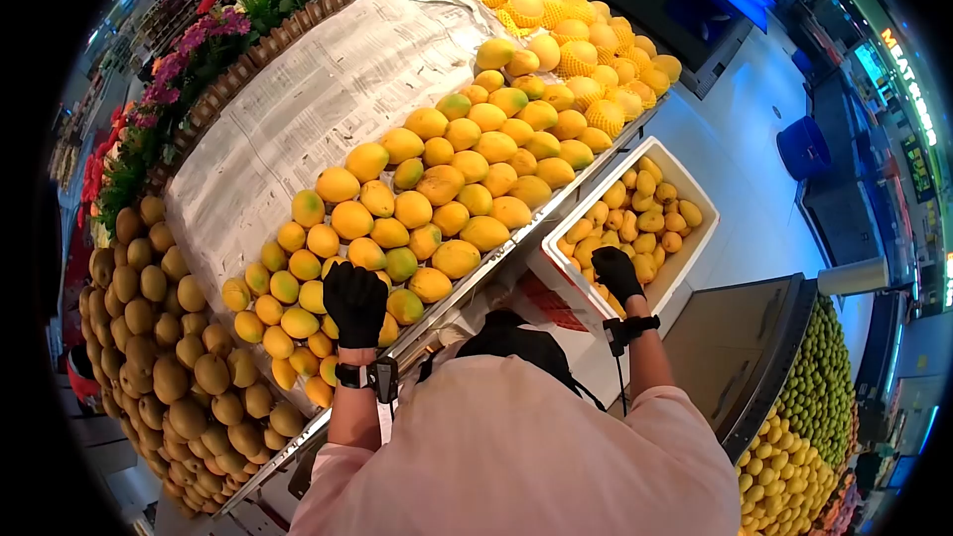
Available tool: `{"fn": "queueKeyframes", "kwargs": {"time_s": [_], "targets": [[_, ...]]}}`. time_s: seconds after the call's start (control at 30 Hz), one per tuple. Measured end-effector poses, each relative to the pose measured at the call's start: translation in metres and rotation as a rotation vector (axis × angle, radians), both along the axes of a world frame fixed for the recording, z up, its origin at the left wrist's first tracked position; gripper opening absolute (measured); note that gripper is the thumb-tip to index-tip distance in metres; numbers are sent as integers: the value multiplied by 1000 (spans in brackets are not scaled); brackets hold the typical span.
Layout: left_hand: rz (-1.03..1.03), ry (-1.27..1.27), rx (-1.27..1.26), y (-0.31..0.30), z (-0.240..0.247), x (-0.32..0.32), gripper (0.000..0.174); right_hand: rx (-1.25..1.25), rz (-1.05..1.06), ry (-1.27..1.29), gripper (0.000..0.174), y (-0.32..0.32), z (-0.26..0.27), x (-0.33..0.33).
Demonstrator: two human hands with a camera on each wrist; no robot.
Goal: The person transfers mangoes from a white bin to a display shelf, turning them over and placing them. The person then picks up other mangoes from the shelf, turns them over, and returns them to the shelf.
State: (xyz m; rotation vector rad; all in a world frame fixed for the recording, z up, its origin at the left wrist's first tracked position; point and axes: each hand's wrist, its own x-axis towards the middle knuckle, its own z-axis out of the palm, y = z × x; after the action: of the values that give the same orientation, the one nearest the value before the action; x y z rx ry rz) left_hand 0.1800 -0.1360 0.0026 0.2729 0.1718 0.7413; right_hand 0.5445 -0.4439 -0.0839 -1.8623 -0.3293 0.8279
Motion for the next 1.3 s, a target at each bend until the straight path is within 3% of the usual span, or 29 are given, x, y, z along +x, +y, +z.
{"fn": "queueKeyframes", "kwargs": {"time_s": [0.17,0.3,0.33,0.57,0.63,0.73,0.77,0.9,0.93,1.0,1.07,1.13,1.2,1.23,1.3], "targets": [[51,119,-82,-9,4,6,38,-113,-9,-31,30,-34,-43,-5],[-32,31,57,-12,-5,9,38,-71,-63,72,24,-48,-45,-6],[-104,-90,66,-11,-6,13,38,-91,-41,52,23,-52,-50,-4],[-7,150,120,-26,-11,60,39,-57,36,-9,19,-86,-70,14],[-44,195,227,-21,-42,63,35,-22,-158,208,11,-91,-57,16],[-98,144,238,-26,-46,78,30,-145,293,-563,15,-127,-130,50],[-61,207,215,-28,-48,82,30,-189,374,-668,16,-136,-140,59],[-96,177,159,-47,-35,103,33,-512,515,-894,30,-138,-106,71],[-152,97,153,-57,-21,112,34,-611,534,-845,32,-138,-115,79],[-215,-4,3,-72,-1,126,38,-489,418,-711,31,-142,-139,94],[-208,53,-31,-80,-3,129,39,-748,596,-809,26,-131,-114,102],[-180,170,-18,-86,-8,130,41,-672,473,-679,24,-131,-110,111],[-169,233,52,-94,-13,131,39,-288,-67,-143,23,-137,-110,116],[-165,264,87,-98,-15,131,38,-165,-221,19,22,-139,-110,121],[-149,185,-77,-102,-19,126,39,-5,-422,204,23,-138,-104,134]]}}
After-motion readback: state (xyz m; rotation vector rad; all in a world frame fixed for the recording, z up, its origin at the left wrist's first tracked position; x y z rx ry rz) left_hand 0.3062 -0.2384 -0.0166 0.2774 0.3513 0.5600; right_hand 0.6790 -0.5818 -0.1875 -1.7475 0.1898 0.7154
